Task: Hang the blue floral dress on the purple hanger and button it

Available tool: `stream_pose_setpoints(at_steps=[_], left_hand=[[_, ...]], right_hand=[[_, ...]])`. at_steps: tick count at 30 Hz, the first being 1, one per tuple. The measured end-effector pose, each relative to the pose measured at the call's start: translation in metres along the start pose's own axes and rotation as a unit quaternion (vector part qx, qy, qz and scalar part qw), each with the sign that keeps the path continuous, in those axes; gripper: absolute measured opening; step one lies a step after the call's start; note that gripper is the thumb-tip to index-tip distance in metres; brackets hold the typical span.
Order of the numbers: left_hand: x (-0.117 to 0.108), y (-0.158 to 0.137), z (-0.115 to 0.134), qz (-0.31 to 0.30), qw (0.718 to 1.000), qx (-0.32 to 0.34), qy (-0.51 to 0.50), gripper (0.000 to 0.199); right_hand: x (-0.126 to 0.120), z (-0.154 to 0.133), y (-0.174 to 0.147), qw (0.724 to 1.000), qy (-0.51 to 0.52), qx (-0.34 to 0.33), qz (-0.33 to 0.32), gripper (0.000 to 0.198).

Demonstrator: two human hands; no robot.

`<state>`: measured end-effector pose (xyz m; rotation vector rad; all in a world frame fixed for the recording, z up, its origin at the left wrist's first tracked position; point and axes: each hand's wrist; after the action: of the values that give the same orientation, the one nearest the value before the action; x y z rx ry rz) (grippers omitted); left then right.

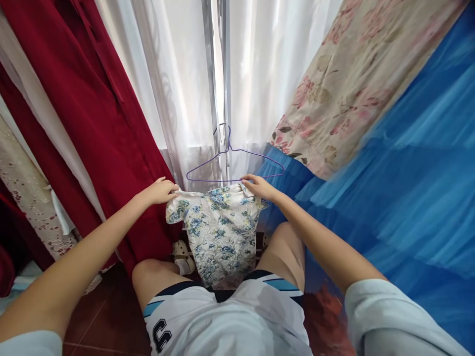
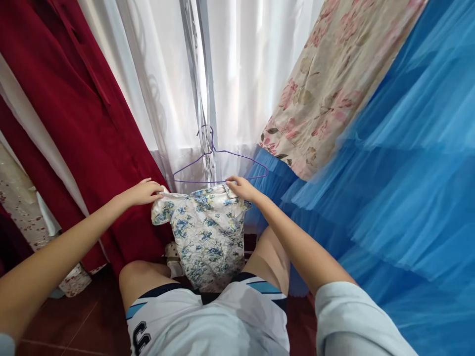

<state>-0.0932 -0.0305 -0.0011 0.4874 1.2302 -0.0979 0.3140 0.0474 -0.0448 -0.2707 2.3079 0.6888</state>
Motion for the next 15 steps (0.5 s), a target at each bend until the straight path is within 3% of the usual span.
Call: stream_pose_setpoints(at_steps=[3, 7, 10, 15], left_hand=[[0.012, 0.020, -0.005, -0.024, 0.996, 0.000, 0.083, 0.026], [0.010, 0.038, 0.002, 0.007, 0.996, 0.074, 0.045, 0.045], [0.004, 0.031, 0.003, -0.001, 0.991, 0.129, 0.035, 0.052], [-0.008, -0.001, -0.004, -0.021, 0.991, 0.110, 0.068, 0.047]], right_hand=[[0.007, 0.002, 0.000, 0.999, -0.048, 0.002, -0.003, 0.032], [0.005, 0.000, -0.009, 0.996, -0.090, -0.008, 0.012, 0.031], [0.002, -0.002, -0.013, 0.995, -0.099, 0.004, 0.027, 0.030], [0.012, -0.006, -0.012, 0.996, -0.081, 0.009, 0.032, 0.030]])
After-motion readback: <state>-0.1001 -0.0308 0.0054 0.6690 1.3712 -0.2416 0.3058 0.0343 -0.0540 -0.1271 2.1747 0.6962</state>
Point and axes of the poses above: each hand's wrist, its own y-axis towards the middle knuckle, its own x-axis out of the palm, z = x × y, and after that the axes turned 5 degrees about -y, right-handed
